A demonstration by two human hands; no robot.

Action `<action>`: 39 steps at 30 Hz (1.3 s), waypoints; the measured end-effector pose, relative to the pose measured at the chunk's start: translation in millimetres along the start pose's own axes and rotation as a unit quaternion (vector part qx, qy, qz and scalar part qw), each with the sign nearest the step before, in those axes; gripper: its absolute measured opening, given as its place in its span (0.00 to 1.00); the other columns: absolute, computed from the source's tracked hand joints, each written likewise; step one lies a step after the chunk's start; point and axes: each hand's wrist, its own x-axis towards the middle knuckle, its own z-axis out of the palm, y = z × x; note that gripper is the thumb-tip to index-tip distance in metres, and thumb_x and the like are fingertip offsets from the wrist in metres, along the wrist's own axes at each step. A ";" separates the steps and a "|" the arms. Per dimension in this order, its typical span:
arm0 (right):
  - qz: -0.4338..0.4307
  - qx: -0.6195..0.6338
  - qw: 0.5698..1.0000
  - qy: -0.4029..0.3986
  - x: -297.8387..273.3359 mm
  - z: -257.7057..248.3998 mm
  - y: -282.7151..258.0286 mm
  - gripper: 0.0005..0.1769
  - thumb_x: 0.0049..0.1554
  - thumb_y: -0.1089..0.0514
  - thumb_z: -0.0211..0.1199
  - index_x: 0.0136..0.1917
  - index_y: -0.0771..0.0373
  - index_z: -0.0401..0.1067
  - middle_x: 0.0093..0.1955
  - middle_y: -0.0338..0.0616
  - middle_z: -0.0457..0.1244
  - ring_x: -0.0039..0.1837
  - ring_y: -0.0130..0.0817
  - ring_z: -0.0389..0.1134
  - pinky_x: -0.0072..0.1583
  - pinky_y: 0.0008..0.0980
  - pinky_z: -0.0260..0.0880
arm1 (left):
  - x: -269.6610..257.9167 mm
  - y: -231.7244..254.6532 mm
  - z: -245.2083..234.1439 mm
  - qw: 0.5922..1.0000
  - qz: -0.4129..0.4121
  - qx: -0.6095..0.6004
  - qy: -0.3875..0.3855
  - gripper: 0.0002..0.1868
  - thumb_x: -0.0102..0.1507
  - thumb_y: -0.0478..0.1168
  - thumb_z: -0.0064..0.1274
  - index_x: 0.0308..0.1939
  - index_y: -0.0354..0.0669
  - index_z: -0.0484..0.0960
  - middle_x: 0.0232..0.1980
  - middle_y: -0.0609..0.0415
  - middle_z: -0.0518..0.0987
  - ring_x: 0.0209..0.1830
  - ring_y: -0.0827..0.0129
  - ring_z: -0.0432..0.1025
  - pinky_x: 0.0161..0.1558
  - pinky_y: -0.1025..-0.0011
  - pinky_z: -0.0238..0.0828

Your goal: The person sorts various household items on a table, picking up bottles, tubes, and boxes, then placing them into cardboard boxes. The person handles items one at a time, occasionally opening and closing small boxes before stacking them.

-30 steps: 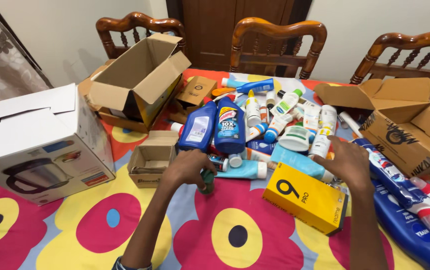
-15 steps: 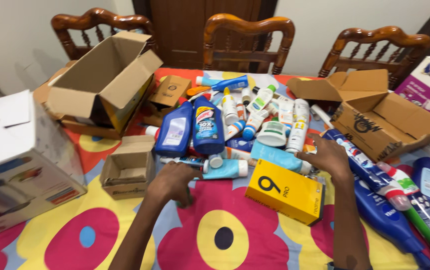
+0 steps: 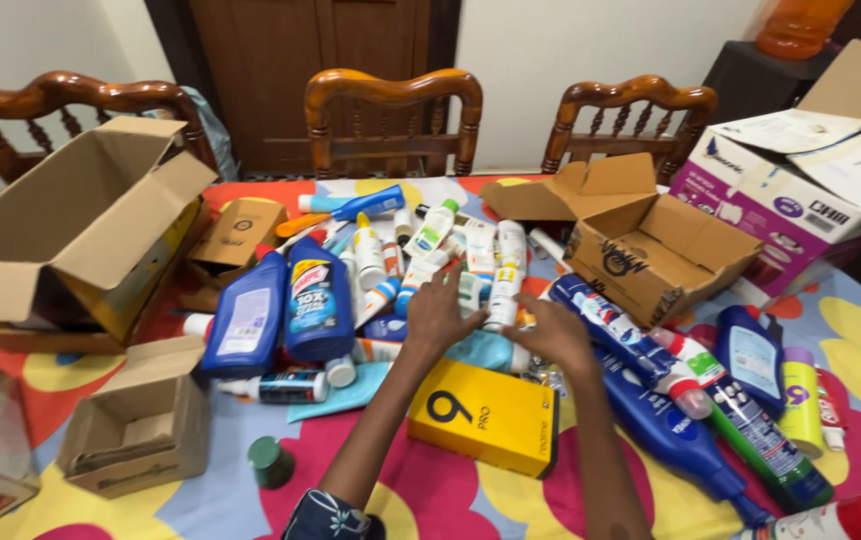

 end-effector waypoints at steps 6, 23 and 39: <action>-0.001 0.015 0.999 0.036 4.7 9.8 -1.2 0.36 0.45 0.37 0.73 0.63 0.51 0.74 0.52 0.52 0.71 0.57 0.48 0.72 0.57 0.46 0.70 | -1.2 -23.7 20.9 0.993 -0.052 -0.101 0.032 0.35 0.45 0.62 0.69 0.50 0.48 0.87 0.49 0.48 0.85 0.49 0.56 0.79 0.49 0.58 0.77; 0.046 0.122 0.989 0.070 50.0 12.1 33.8 0.22 0.51 0.45 0.69 0.57 0.53 0.79 0.50 0.40 0.73 0.55 0.36 0.75 0.56 0.36 0.72 | 0.8 -53.5 -93.5 0.947 -0.290 -0.096 -0.099 0.28 0.44 0.60 0.67 0.48 0.67 0.90 0.39 0.46 0.87 0.41 0.56 0.83 0.49 0.61 0.80; -0.186 -0.058 0.967 0.162 227.2 124.6 27.6 0.21 0.38 0.49 0.76 0.44 0.54 0.74 0.39 0.52 0.68 0.46 0.54 0.69 0.48 0.53 0.67 | -6.1 -48.7 -72.7 0.975 -0.131 -0.062 -0.166 0.36 0.36 0.47 0.74 0.49 0.55 0.86 0.59 0.58 0.76 0.59 0.54 0.70 0.59 0.60 0.71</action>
